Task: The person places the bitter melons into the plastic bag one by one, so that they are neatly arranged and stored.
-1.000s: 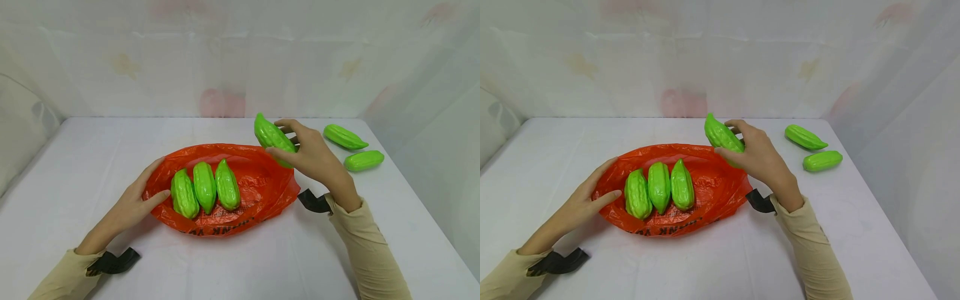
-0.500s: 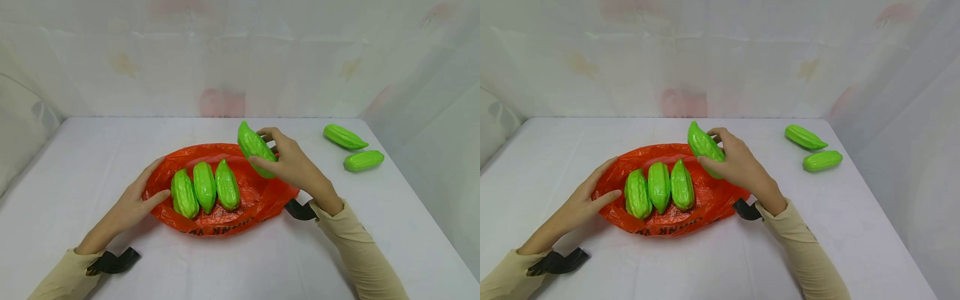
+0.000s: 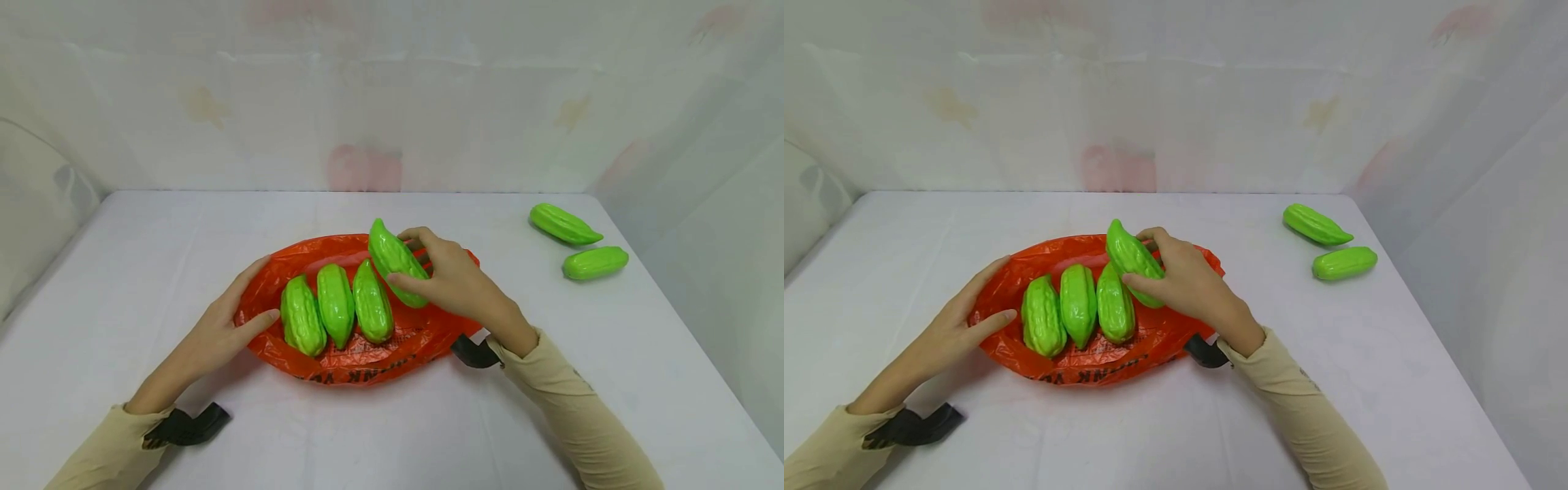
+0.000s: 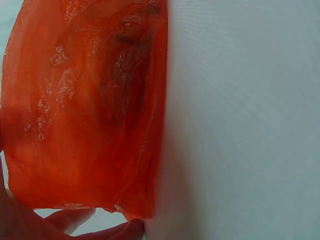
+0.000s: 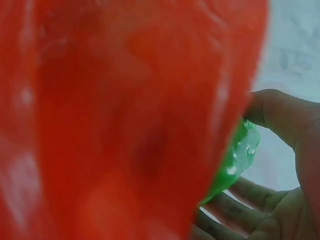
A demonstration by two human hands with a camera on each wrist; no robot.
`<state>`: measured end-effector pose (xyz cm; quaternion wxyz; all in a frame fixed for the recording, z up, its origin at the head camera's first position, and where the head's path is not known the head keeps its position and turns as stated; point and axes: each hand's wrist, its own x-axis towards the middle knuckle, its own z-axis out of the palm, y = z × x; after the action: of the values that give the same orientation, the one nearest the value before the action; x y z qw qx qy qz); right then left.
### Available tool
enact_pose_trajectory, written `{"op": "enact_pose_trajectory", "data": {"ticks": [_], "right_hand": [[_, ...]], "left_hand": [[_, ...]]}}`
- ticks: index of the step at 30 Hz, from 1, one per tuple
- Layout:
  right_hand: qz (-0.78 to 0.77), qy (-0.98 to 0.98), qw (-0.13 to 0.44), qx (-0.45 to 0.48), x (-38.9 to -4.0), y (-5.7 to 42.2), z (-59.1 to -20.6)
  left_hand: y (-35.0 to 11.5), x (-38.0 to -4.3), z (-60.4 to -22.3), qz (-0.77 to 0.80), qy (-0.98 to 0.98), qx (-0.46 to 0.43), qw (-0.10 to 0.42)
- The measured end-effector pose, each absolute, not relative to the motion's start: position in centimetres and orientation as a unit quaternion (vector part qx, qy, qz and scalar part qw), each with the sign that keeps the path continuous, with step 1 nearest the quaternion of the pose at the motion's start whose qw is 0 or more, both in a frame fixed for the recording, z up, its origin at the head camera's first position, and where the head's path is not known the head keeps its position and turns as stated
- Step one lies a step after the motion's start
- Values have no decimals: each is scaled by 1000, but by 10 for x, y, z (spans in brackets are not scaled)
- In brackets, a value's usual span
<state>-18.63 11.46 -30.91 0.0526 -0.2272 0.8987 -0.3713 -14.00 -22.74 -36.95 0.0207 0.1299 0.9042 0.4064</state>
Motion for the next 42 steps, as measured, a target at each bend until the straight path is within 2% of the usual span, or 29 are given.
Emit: {"op": "enact_pose_trajectory", "data": {"ticks": [14, 33, 42], "right_hand": [[-310, 919, 100, -223, -185, 110, -314], [-236, 942, 133, -196, -185, 106, -321], [-243, 944, 111, -192, -185, 104, -326]], "left_hand": [[-228, -140, -370, 410, 902, 133, 20], [-226, -139, -368, 410, 902, 132, 19], [-227, -139, -370, 413, 901, 136, 13]]}}
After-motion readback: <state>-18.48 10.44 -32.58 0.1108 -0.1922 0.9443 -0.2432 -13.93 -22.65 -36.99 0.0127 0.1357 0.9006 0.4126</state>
